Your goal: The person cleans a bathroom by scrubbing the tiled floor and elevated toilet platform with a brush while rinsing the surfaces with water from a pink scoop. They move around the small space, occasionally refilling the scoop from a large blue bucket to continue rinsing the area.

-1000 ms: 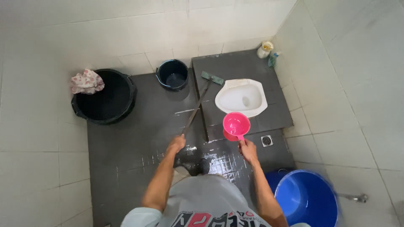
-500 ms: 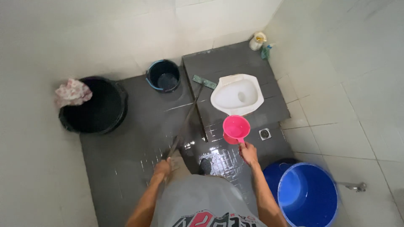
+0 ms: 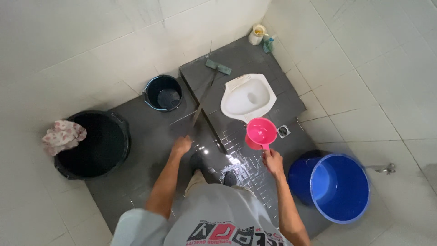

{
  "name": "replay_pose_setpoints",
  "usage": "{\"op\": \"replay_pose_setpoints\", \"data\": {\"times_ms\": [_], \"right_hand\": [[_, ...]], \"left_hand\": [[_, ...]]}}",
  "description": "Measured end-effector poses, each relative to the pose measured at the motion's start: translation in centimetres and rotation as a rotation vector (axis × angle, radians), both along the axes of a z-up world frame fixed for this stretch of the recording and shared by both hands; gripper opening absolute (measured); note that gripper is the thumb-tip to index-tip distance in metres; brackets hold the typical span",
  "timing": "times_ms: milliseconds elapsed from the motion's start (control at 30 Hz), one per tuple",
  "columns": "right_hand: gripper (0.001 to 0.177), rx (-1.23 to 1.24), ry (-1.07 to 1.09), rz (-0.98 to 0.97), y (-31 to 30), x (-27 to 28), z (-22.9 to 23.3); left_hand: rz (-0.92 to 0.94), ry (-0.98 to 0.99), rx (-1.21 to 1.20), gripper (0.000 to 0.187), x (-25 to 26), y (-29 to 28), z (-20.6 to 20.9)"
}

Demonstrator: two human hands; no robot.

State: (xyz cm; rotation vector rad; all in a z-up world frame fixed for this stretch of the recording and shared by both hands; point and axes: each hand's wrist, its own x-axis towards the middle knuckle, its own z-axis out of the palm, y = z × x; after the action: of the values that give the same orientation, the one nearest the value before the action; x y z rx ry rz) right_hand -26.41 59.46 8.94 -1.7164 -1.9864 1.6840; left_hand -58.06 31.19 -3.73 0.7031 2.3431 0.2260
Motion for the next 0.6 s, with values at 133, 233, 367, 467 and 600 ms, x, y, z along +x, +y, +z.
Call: {"op": "replay_pose_setpoints", "data": {"times_ms": [133,233,367,467,600], "right_hand": [[0.035,0.004,0.028,-0.035,-0.2,0.0,-0.6],[0.035,-0.001,-0.040,-0.064,-1.1,0.4,0.0],[0.033,0.004,0.032,-0.158,-1.8,0.5,0.3],[0.032,0.005,0.051,-0.214,-2.2,1.4,0.2],[0.036,0.032,-0.048,-0.209,-2.4,2.8,0.0]], "left_hand": [[0.074,-0.026,-0.036,0.052,4.2,-7.5,0.0],[-0.021,-0.029,0.034,0.057,7.1,-12.6,1.7],[0.401,-0.190,-0.046,0.068,6.6,-12.2,2.2],[0.293,-0.076,0.054,0.067,3.6,-8.7,-0.1],[0.108,0.038,0.092,0.068,-1.3,-2.5,-1.9]]}}
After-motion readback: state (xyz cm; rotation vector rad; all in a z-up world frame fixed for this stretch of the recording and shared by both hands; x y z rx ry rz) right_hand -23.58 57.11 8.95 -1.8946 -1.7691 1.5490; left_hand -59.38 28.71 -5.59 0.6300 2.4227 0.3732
